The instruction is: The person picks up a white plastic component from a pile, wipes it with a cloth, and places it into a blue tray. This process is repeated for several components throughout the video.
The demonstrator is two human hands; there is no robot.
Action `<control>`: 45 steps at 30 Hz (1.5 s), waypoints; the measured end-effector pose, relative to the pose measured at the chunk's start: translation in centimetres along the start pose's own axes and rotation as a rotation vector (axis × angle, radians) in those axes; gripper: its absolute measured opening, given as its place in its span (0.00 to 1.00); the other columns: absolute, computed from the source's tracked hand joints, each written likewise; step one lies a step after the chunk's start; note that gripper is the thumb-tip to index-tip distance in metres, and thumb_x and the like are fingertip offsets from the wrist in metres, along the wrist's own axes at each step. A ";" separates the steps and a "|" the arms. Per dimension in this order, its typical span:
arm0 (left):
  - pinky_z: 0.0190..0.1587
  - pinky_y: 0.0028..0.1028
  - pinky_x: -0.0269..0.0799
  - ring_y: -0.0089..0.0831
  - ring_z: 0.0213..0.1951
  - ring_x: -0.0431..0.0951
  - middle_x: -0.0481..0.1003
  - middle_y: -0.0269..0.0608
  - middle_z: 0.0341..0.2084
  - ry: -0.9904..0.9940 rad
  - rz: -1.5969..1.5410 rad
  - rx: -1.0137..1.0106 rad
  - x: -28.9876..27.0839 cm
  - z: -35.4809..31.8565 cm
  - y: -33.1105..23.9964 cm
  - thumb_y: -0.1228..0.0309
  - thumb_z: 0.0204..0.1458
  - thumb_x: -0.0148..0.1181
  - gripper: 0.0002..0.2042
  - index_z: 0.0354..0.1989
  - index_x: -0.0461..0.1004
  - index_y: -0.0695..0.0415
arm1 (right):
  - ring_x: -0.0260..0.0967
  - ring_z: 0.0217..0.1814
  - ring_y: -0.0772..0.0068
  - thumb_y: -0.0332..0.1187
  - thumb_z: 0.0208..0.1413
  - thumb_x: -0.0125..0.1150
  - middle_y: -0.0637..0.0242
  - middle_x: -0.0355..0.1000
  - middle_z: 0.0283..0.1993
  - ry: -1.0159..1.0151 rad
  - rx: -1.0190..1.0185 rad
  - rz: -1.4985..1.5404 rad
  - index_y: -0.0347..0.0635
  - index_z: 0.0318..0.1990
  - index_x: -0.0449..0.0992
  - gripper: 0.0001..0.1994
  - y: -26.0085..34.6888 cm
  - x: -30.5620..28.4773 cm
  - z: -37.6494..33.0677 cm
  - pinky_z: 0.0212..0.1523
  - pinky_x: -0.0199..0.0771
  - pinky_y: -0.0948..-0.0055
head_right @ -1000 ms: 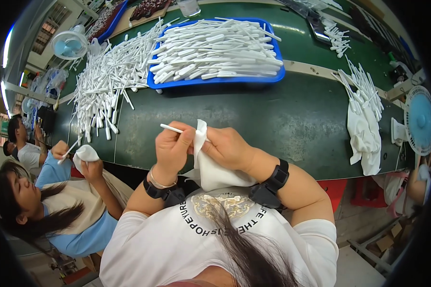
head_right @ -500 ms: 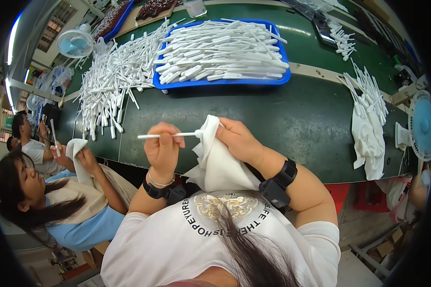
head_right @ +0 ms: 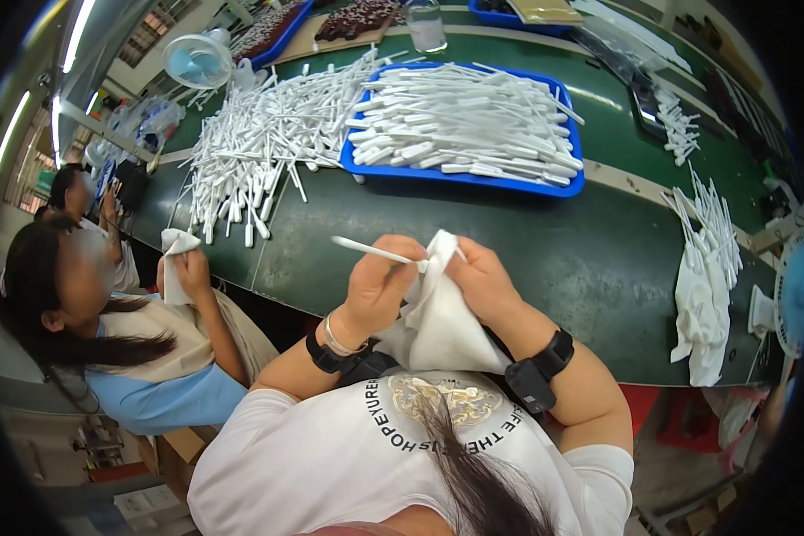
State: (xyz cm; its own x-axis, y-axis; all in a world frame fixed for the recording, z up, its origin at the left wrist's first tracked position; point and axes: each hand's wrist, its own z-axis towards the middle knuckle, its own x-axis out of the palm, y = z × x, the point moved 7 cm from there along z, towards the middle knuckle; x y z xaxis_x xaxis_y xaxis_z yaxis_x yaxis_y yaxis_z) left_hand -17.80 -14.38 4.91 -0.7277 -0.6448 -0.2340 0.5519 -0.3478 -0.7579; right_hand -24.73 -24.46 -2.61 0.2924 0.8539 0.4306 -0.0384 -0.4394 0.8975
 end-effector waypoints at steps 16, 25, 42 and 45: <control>0.36 0.30 0.68 0.39 0.31 0.74 0.73 0.52 0.26 0.647 0.085 -0.644 4.0 -2.7 2.8 0.75 0.49 0.43 0.10 0.36 0.69 0.64 | 0.64 0.41 0.77 0.27 0.55 0.41 0.65 0.69 0.38 -0.380 -0.355 -0.061 0.37 0.43 0.66 0.10 1.6 -3.2 0.8 0.42 0.66 0.74; 0.31 0.34 0.67 0.47 0.28 0.72 0.71 0.54 0.25 0.685 0.418 -0.450 3.2 -0.3 1.5 0.73 0.46 0.50 0.08 0.33 0.70 0.62 | 0.66 0.34 0.50 0.37 0.53 0.45 0.47 0.68 0.31 -0.251 -0.341 -0.933 0.37 0.34 0.68 0.11 4.4 -1.1 -1.4 0.35 0.65 0.64; 0.24 0.18 0.59 0.20 0.22 0.66 0.69 0.34 0.21 0.148 -0.190 -0.442 -3.4 20.3 5.2 0.73 0.48 0.54 0.08 0.33 0.70 0.64 | 0.66 0.38 0.55 0.39 0.53 0.47 0.57 0.68 0.37 -0.290 -0.249 -1.011 0.42 0.37 0.69 0.12 4.8 -2.9 -0.3 0.37 0.65 0.63; 0.24 0.18 0.63 0.25 0.26 0.73 0.73 0.43 0.27 0.104 -0.269 -0.594 -0.7 22.4 8.9 0.73 0.48 0.52 0.09 0.36 0.69 0.64 | 0.66 0.35 0.54 0.40 0.52 0.48 0.57 0.69 0.32 -0.307 -0.234 -0.941 0.42 0.34 0.69 0.11 4.8 -3.2 -0.1 0.35 0.65 0.61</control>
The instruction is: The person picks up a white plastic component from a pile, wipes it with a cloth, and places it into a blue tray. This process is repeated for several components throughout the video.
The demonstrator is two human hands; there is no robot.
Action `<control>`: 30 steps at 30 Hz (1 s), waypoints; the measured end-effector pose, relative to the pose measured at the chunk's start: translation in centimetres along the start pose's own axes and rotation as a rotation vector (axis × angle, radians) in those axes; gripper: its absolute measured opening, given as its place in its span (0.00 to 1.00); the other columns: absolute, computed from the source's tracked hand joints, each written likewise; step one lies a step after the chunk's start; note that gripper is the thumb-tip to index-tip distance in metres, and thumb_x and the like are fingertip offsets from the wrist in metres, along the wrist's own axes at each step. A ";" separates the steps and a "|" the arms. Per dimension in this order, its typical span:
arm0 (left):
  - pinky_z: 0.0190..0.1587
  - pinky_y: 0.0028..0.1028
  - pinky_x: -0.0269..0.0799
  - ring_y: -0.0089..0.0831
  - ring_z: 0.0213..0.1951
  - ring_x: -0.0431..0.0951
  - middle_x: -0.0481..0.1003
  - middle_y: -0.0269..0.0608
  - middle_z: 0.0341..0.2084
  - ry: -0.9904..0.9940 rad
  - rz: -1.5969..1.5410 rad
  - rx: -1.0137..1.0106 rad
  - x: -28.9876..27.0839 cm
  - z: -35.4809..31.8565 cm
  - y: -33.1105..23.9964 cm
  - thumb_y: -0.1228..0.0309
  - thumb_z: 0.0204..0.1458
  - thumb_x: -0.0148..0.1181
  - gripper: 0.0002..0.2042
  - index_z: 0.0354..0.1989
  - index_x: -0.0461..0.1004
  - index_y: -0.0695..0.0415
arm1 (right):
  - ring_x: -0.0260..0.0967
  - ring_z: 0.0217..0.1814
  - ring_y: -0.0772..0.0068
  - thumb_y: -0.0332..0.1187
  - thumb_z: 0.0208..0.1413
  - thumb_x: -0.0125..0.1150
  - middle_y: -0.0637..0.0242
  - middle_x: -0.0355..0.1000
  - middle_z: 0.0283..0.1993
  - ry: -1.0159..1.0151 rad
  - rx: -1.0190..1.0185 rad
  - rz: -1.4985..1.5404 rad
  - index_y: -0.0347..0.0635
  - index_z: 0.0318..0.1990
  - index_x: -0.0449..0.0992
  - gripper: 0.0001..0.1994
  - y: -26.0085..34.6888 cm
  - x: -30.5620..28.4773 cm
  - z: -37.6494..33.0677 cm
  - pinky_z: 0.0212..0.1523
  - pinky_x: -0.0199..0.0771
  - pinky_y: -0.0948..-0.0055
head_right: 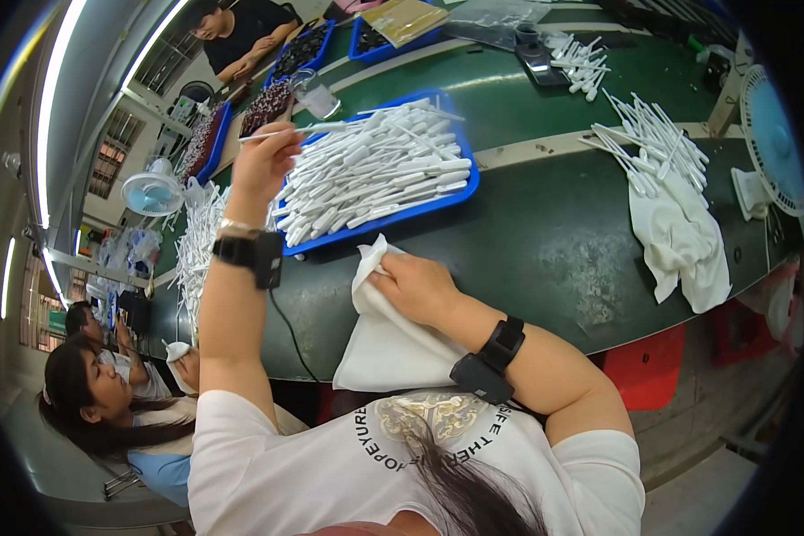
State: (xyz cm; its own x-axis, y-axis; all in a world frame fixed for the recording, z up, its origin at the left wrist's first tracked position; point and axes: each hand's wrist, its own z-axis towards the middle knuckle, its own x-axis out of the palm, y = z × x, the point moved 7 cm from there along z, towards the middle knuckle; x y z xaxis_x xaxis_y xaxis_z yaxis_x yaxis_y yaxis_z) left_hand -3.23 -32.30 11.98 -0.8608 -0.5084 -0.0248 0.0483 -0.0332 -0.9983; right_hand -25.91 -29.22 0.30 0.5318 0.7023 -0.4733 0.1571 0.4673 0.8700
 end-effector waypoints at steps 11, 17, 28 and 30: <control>0.23 0.19 0.72 0.34 0.27 0.75 0.73 0.53 0.31 -0.097 -0.408 -0.439 2.4 4.2 8.3 0.72 0.49 0.49 0.11 0.35 0.66 0.68 | 0.67 0.34 0.50 0.42 0.52 0.47 0.54 0.70 0.32 0.033 -0.016 0.001 0.42 0.33 0.70 0.13 0.0 0.2 -0.3 0.35 0.66 0.58; 0.22 0.17 0.72 0.30 0.25 0.74 0.73 0.51 0.31 -0.165 -0.534 -0.476 -2.1 2.0 8.1 0.71 0.51 0.48 0.11 0.39 0.66 0.66 | 0.67 0.33 0.53 0.39 0.52 0.49 0.56 0.69 0.30 0.054 -0.037 -0.012 0.42 0.33 0.70 0.11 0.2 0.9 -0.3 0.33 0.66 0.61; 0.23 0.19 0.69 0.25 0.22 0.73 0.74 0.45 0.25 -0.244 -0.005 0.019 -14.5 -14.5 2.9 0.71 0.50 0.49 0.11 0.39 0.69 0.61 | 0.69 0.31 0.57 0.38 0.50 0.53 0.53 0.71 0.29 0.041 0.052 -0.043 0.37 0.37 0.70 0.13 -0.3 0.9 0.0 0.32 0.67 0.68; 0.22 0.21 0.68 0.26 0.20 0.73 0.74 0.42 0.24 -0.325 0.424 -0.155 -17.2 -16.9 5.7 0.72 0.49 0.50 0.09 0.38 0.70 0.61 | 0.69 0.30 0.59 0.38 0.50 0.53 0.54 0.71 0.29 0.084 0.071 -0.107 0.36 0.37 0.70 0.13 -0.3 1.5 0.1 0.32 0.66 0.70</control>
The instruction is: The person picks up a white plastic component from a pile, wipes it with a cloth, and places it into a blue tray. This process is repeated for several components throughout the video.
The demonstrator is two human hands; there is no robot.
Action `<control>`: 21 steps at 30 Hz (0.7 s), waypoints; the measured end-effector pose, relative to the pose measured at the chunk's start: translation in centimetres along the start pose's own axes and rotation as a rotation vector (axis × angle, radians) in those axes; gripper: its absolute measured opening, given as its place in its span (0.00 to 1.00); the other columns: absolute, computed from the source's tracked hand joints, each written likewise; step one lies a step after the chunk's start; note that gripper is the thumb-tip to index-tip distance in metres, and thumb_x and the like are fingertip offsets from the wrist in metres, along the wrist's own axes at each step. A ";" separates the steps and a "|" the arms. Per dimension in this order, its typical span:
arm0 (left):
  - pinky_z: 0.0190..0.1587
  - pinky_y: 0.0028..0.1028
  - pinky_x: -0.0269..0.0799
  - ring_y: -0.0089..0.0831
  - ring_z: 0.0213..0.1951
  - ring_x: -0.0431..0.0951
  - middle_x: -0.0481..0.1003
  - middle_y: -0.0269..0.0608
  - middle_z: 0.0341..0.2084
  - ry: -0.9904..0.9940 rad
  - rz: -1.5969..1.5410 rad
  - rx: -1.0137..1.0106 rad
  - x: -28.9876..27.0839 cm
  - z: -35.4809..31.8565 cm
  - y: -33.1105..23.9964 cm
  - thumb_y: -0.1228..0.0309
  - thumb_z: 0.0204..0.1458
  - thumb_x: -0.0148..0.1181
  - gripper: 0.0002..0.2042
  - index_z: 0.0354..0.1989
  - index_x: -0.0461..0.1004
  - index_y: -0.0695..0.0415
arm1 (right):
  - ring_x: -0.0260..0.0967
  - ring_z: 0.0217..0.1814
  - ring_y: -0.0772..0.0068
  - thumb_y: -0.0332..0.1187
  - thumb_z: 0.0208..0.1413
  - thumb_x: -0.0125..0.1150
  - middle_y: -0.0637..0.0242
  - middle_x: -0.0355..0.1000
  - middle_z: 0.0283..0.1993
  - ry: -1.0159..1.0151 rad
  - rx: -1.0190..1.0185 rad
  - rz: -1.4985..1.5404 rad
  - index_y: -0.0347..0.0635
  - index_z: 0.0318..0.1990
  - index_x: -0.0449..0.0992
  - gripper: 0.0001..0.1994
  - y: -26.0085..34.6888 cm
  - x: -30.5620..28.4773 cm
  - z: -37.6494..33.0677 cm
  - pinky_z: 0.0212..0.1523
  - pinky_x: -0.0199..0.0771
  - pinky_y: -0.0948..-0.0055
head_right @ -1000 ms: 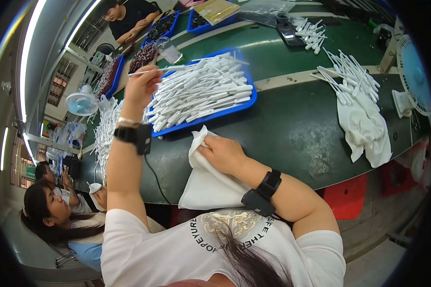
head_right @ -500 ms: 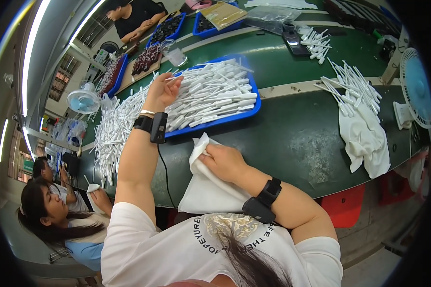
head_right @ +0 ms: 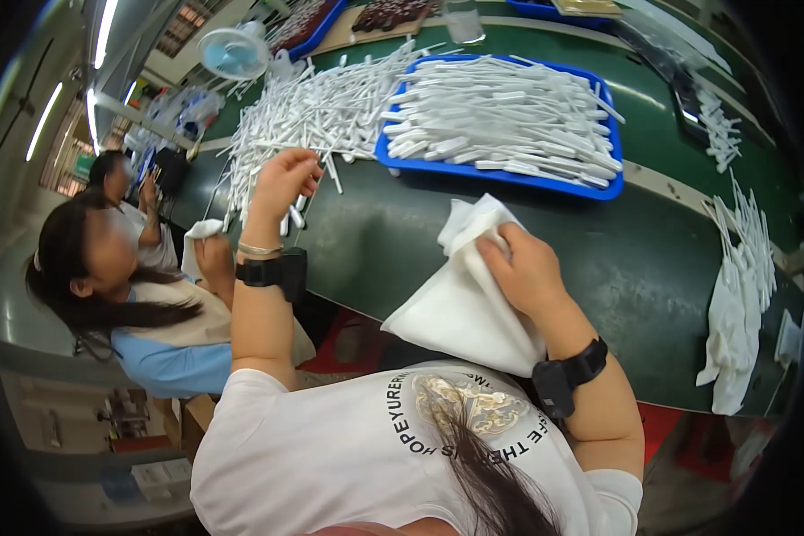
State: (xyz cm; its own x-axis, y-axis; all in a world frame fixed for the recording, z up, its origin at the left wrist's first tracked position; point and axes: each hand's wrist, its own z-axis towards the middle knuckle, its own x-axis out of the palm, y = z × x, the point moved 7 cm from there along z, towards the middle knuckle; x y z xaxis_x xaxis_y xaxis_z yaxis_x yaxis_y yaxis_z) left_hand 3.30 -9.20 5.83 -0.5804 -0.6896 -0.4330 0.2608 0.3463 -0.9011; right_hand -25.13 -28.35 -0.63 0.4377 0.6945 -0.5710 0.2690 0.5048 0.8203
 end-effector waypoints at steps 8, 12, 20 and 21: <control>0.31 0.31 0.70 0.36 0.28 0.76 0.75 0.47 0.28 0.046 0.691 0.211 5.1 0.3 3.0 0.62 0.45 0.56 0.16 0.37 0.71 0.62 | 0.67 0.29 0.70 0.35 0.51 0.54 0.58 0.71 0.29 0.007 0.031 0.052 0.35 0.36 0.70 0.12 -0.1 0.2 -0.2 0.31 0.66 0.73; 0.36 0.34 0.69 0.42 0.33 0.75 0.75 0.49 0.30 -0.001 0.910 -0.075 8.7 1.2 1.9 0.52 0.41 0.57 0.23 0.36 0.72 0.60 | 0.67 0.29 0.71 0.35 0.51 0.54 0.59 0.71 0.29 -0.004 0.031 0.035 0.35 0.36 0.70 0.12 -0.3 0.4 -0.1 0.31 0.66 0.74; 0.38 0.36 0.69 0.45 0.35 0.75 0.75 0.50 0.29 -0.059 0.870 -0.039 9.1 2.7 2.4 0.50 0.39 0.56 0.22 0.31 0.73 0.60 | 0.68 0.29 0.69 0.36 0.51 0.54 0.58 0.71 0.29 0.008 0.017 0.033 0.35 0.37 0.70 0.12 0.0 0.4 -0.1 0.32 0.66 0.73; 0.38 0.37 0.69 0.46 0.35 0.75 0.75 0.51 0.28 -0.066 0.850 -0.059 8.5 3.0 3.7 0.52 0.39 0.57 0.21 0.29 0.73 0.60 | 0.68 0.29 0.69 0.36 0.51 0.54 0.58 0.71 0.29 0.008 0.014 0.036 0.35 0.37 0.70 0.12 0.2 0.4 -0.1 0.32 0.66 0.73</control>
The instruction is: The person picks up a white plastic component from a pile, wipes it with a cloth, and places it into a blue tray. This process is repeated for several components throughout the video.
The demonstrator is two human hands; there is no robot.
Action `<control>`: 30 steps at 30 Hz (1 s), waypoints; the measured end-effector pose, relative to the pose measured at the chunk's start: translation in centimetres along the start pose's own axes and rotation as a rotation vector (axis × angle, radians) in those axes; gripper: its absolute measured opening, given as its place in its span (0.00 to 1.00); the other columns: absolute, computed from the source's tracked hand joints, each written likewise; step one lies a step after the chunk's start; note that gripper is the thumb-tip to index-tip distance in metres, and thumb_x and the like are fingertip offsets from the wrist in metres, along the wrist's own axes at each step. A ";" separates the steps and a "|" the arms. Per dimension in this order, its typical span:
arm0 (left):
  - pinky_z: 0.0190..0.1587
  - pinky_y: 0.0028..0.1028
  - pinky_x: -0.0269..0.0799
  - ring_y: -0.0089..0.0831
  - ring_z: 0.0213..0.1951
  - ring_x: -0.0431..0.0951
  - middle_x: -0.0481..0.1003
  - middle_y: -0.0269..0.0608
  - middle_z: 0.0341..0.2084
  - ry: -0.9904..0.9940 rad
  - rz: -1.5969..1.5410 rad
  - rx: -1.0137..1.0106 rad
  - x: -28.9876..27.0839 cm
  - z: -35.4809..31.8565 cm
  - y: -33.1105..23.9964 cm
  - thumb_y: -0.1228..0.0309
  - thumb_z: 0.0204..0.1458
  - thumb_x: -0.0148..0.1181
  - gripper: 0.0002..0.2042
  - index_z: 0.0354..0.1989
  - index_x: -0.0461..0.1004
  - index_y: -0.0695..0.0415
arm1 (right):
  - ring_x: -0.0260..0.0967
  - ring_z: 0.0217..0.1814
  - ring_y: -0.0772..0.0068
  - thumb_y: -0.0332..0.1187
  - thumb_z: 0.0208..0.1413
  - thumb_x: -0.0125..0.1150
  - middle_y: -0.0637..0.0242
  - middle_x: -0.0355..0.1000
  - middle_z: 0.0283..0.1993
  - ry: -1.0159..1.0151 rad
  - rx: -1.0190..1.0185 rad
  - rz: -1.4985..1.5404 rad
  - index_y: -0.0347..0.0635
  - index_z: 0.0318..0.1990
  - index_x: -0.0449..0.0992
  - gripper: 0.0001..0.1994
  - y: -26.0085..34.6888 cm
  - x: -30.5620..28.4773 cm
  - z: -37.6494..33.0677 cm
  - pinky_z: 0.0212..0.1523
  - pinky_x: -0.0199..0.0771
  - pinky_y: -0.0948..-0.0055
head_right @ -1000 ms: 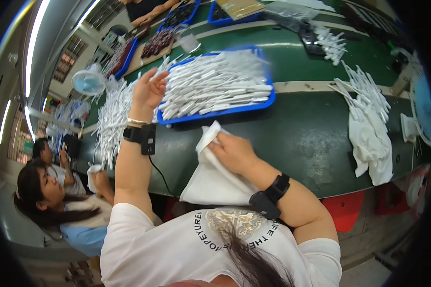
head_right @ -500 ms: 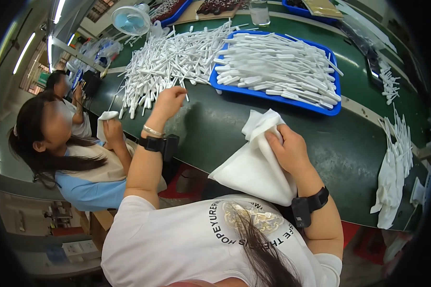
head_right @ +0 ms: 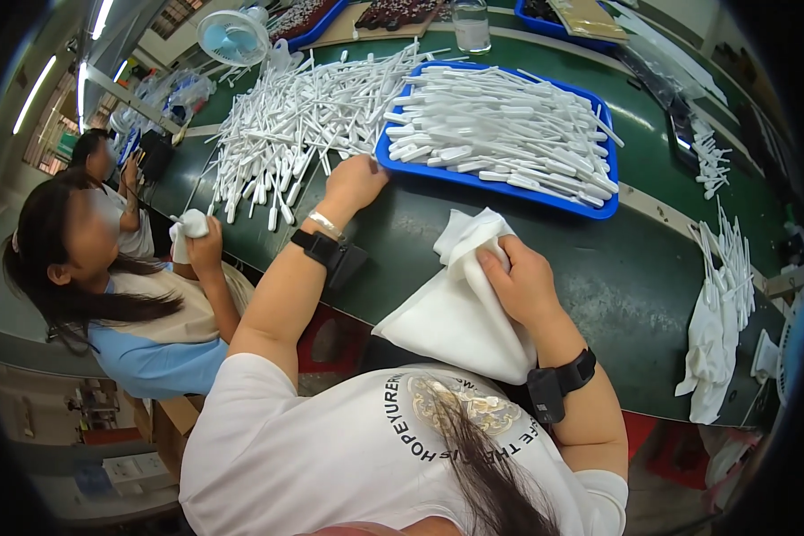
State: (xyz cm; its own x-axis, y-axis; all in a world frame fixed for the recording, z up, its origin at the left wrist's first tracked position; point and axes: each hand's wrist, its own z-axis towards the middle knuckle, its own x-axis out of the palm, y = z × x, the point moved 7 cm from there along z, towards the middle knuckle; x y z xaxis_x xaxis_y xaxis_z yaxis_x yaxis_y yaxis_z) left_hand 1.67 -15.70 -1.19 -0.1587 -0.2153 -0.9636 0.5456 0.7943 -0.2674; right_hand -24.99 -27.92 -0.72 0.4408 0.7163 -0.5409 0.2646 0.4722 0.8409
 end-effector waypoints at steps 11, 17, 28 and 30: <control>0.29 0.30 0.67 0.39 0.26 0.74 0.73 0.43 0.19 0.004 0.008 0.046 -2.8 -6.8 3.4 0.58 0.39 0.61 0.17 0.23 0.72 0.62 | 0.67 0.28 0.52 0.42 0.50 0.53 0.53 0.70 0.26 -0.051 -0.050 -0.019 0.37 0.31 0.70 0.14 -0.3 -0.4 0.0 0.29 0.65 0.65; 0.27 0.30 0.67 0.38 0.24 0.73 0.73 0.43 0.20 0.019 0.038 0.099 -2.0 -5.1 4.1 0.59 0.41 0.61 0.16 0.28 0.72 0.61 | 0.67 0.30 0.71 0.36 0.51 0.54 0.58 0.71 0.30 0.006 0.005 0.023 0.34 0.37 0.70 0.13 0.0 0.0 0.0 0.33 0.66 0.74; 0.17 0.17 0.63 0.21 0.15 0.69 0.74 0.46 0.26 0.736 -1.406 -0.004 -1.1 -13.9 2.5 0.70 0.52 0.50 0.09 0.33 0.70 0.64 | 0.68 0.35 0.72 0.33 0.54 0.50 0.64 0.71 0.38 0.087 0.022 0.391 0.36 0.42 0.70 0.12 -0.8 0.5 -0.1 0.38 0.67 0.76; 0.18 0.16 0.64 0.22 0.15 0.69 0.74 0.47 0.26 0.720 -1.653 0.006 -1.0 -14.7 -0.3 0.72 0.53 0.48 0.08 0.35 0.69 0.64 | 0.68 0.38 0.75 0.31 0.55 0.49 0.65 0.71 0.39 0.148 -0.075 0.706 0.36 0.42 0.70 0.11 -0.9 0.8 -0.6 0.38 0.67 0.76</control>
State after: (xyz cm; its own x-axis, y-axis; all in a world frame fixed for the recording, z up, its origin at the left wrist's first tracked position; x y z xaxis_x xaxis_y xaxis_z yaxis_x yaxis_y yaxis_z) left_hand -10.44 -7.34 -0.04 -0.7720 -0.4352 0.4633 -0.5285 0.0344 -0.8483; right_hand -25.40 -27.46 -1.89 0.3627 0.9229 0.1292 -0.1024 -0.0984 0.9899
